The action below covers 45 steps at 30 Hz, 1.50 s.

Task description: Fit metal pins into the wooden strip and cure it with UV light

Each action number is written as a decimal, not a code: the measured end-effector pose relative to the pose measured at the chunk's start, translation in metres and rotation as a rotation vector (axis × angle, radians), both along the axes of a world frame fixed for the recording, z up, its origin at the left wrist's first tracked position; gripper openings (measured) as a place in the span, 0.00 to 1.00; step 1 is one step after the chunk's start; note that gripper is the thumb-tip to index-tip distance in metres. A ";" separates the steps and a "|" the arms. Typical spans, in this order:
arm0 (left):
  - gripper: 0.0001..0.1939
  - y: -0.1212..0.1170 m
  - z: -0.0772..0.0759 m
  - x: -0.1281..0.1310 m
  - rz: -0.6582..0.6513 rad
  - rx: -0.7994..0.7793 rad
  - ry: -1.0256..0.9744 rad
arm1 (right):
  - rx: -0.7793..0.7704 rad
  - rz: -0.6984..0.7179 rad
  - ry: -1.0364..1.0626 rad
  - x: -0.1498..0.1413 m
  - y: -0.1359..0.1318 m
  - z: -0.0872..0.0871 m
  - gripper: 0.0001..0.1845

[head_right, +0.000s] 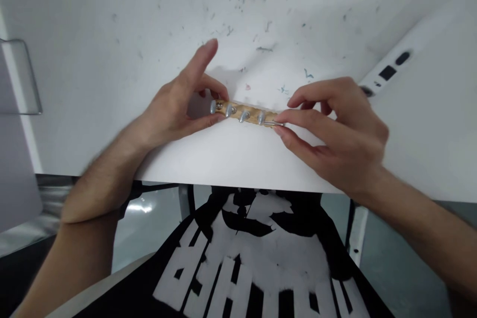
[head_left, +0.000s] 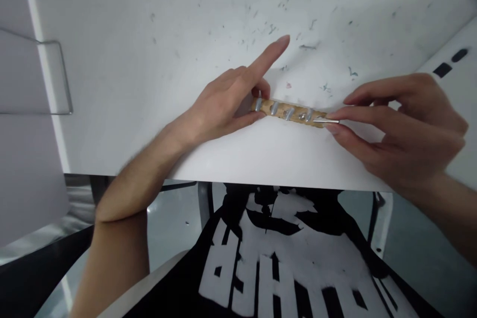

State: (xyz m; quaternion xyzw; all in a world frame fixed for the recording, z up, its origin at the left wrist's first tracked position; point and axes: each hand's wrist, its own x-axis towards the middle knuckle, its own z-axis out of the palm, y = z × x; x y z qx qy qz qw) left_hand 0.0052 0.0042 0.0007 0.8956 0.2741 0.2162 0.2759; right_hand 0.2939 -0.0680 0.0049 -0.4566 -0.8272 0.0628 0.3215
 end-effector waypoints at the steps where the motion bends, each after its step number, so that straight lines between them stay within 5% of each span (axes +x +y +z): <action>1: 0.40 0.000 -0.001 -0.001 -0.002 0.006 0.004 | 0.010 0.003 -0.010 0.000 0.000 0.000 0.19; 15: 0.40 -0.002 -0.003 -0.005 0.063 -0.098 0.071 | 0.169 0.031 -0.116 0.001 0.004 -0.003 0.18; 39: 0.43 0.001 -0.002 -0.003 -0.006 0.009 0.017 | 0.149 -0.020 -0.125 0.001 0.006 -0.005 0.19; 45: 0.41 -0.001 0.000 -0.003 0.045 -0.117 0.075 | 0.110 0.012 -0.099 -0.001 0.003 0.000 0.22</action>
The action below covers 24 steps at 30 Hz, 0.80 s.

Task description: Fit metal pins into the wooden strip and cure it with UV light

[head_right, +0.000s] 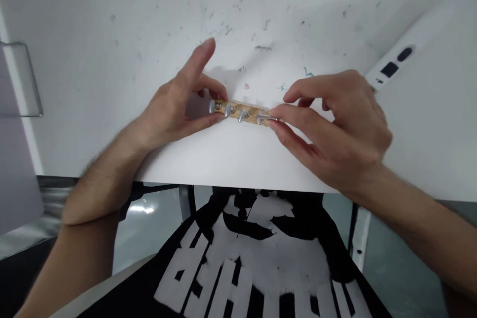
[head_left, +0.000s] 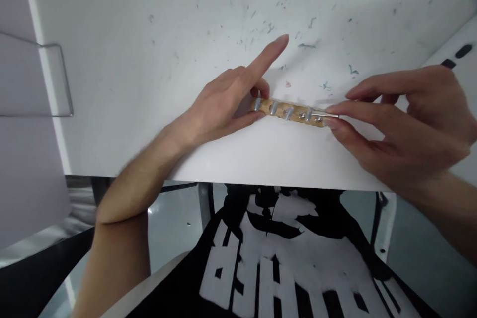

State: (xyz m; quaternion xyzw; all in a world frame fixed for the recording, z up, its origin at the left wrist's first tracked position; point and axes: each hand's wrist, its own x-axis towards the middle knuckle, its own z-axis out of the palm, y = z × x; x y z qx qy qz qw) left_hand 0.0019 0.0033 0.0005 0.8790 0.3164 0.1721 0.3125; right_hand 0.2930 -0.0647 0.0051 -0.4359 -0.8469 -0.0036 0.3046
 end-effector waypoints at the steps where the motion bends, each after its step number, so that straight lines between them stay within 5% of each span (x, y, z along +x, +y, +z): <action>1: 0.41 0.000 0.000 0.000 0.002 -0.010 -0.005 | -0.001 0.002 -0.007 0.000 0.000 0.001 0.22; 24: 0.41 0.001 0.000 0.003 -0.039 0.091 -0.017 | 0.000 0.019 0.008 -0.006 0.008 0.000 0.16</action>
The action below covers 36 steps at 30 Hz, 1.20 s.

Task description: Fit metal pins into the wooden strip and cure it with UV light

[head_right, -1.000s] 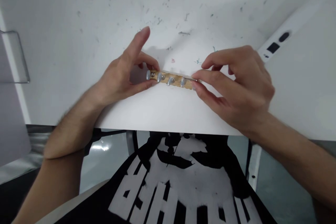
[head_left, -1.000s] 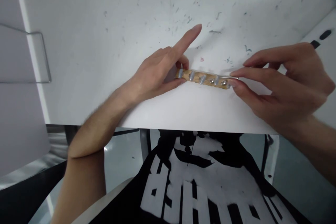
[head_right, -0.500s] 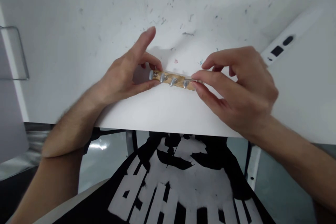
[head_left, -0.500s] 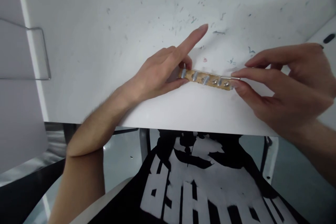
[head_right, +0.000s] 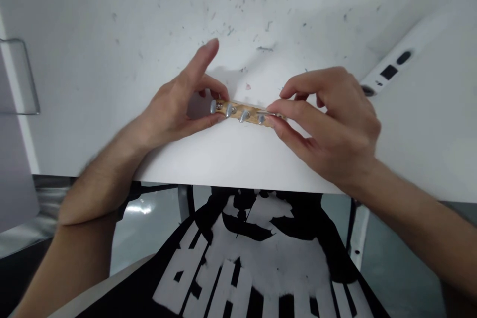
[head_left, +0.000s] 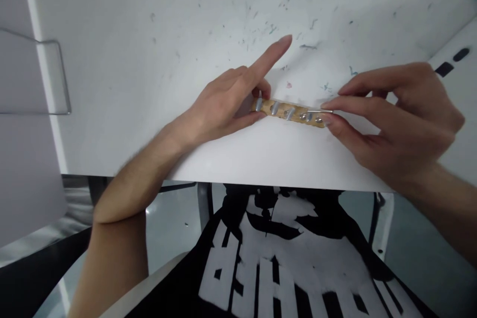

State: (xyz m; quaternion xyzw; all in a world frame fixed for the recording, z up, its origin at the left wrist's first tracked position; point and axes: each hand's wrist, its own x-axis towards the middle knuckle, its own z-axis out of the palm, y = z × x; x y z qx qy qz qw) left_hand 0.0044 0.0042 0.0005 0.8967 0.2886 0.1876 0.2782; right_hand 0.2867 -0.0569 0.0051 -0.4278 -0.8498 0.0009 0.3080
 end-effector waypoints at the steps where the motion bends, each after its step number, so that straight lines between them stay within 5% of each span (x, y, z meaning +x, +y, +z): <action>1: 0.42 0.000 -0.001 0.000 -0.007 0.013 -0.010 | 0.004 -0.001 0.014 0.000 0.001 0.000 0.17; 30: 0.39 0.000 0.000 0.001 0.005 0.015 0.004 | -0.099 -0.087 0.092 0.008 -0.003 0.001 0.19; 36: 0.40 -0.002 -0.002 0.002 -0.038 0.053 -0.056 | -0.030 0.047 0.058 -0.004 0.002 0.006 0.19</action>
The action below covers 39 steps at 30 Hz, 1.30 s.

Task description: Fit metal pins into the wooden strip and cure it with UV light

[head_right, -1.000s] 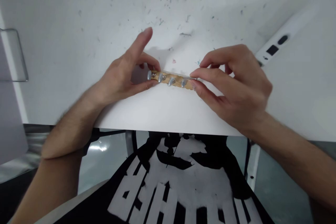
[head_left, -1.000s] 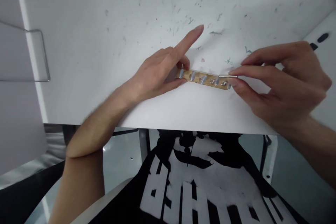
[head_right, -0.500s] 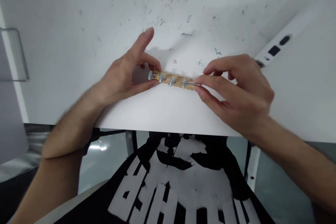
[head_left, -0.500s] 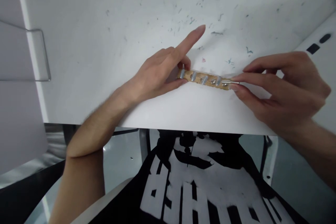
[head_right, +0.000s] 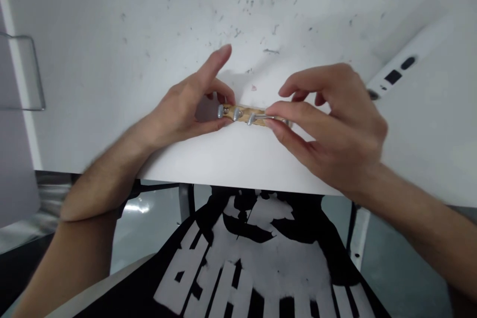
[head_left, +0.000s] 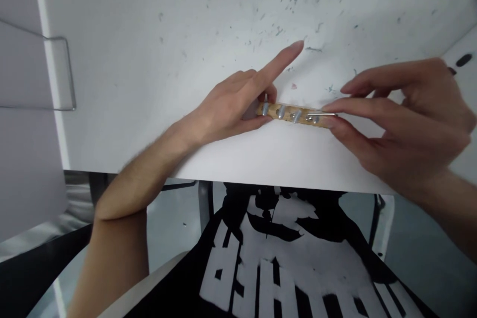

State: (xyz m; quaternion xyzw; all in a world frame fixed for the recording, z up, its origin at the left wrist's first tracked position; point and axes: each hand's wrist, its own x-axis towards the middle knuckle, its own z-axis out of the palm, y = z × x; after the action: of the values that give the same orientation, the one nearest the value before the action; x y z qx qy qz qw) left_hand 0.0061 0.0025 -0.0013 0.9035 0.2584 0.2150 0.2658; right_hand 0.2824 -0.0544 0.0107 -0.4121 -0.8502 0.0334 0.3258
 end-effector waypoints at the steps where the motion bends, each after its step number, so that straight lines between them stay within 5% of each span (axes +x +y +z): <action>1: 0.40 -0.001 0.000 0.000 0.004 -0.009 0.017 | 0.003 0.012 -0.010 -0.002 0.001 -0.001 0.20; 12: 0.41 -0.005 0.004 0.002 0.091 -0.156 0.157 | -0.027 -0.012 0.004 -0.002 0.000 -0.007 0.17; 39: 0.37 -0.006 0.002 0.004 0.030 -0.086 0.118 | -0.045 -0.010 -0.061 0.000 -0.007 -0.001 0.20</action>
State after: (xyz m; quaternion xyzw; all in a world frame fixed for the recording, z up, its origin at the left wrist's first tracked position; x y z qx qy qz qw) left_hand 0.0099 -0.0031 0.0009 0.8983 0.2963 0.1540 0.2854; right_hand 0.2827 -0.0617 0.0099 -0.4243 -0.8567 0.0383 0.2906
